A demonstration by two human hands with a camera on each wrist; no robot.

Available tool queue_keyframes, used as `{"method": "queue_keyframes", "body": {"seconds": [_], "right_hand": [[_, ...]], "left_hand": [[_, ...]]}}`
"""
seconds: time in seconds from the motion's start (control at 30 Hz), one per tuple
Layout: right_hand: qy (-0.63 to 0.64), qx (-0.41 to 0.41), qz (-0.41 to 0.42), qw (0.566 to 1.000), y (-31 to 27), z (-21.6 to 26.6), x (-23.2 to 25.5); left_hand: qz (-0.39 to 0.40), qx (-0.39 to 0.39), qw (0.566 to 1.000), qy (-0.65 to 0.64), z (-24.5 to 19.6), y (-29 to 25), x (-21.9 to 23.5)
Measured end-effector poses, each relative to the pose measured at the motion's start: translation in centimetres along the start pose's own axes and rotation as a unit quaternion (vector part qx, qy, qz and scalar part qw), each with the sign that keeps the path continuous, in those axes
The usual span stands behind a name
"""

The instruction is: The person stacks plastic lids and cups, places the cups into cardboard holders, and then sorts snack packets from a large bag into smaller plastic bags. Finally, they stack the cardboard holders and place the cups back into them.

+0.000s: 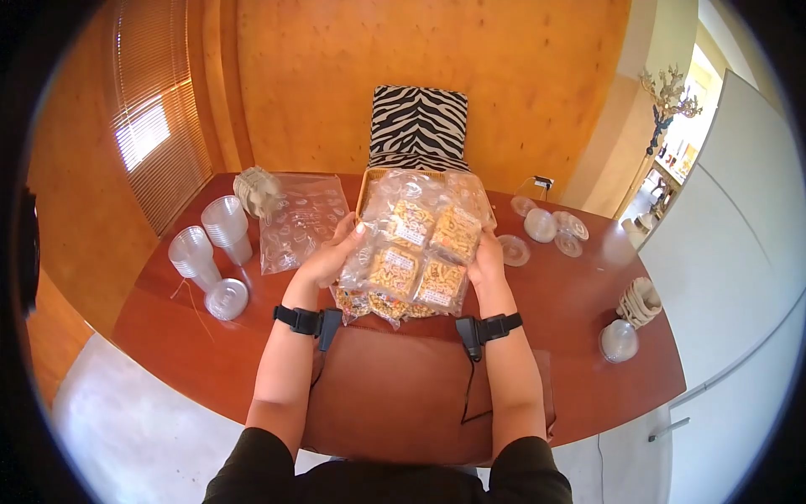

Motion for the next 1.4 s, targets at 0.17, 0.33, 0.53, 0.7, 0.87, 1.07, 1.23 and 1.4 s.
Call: {"method": "queue_keyframes", "body": {"seconds": [0.17,0.33,0.53,0.7,0.87,1.07,1.23,1.4], "right_hand": [[0.014,-0.068,0.075,0.995,0.9,-2.5,0.5],[0.024,-0.115,0.015,0.993,-1.4,-2.9,-1.1],[0.021,-0.207,0.106,0.972,-4.5,-3.0,-5.3],[-0.034,-0.199,0.106,0.974,-3.9,-2.7,-4.5],[-0.111,-0.134,0.134,0.976,-4.0,-1.0,-5.3],[-0.451,0.027,0.138,0.881,-2.3,-3.3,-8.7],[-0.652,0.156,0.282,0.686,-2.5,-5.3,-16.6],[-0.713,0.295,0.283,0.57,-5.3,-4.3,-23.6]], "left_hand": [[0.067,0.074,0.994,-0.034,-0.6,-1.8,-2.7],[0.093,0.046,0.989,-0.107,0.1,-0.3,-2.1],[0.042,0.021,0.976,-0.215,-1.1,-0.8,-1.4],[-0.065,-0.037,0.983,-0.167,-3.1,-1.4,2.0],[-0.11,-0.114,0.981,0.114,-5.5,-3.3,6.4],[-0.145,-0.046,0.946,0.286,-2.2,-3.3,13.0],[-0.179,0.025,0.923,0.338,0.5,-4.2,18.2],[-0.181,0.028,0.921,0.342,4.8,-2.0,21.4]]}}
Point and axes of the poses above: each hand's wrist, its own y-axis towards the middle knuckle, its own x-axis out of the back of the hand, z = x × y, the point moved 8 cm from there along y, towards the middle knuckle, and after that the axes turned 2 degrees about x, right-handed, at the moved point
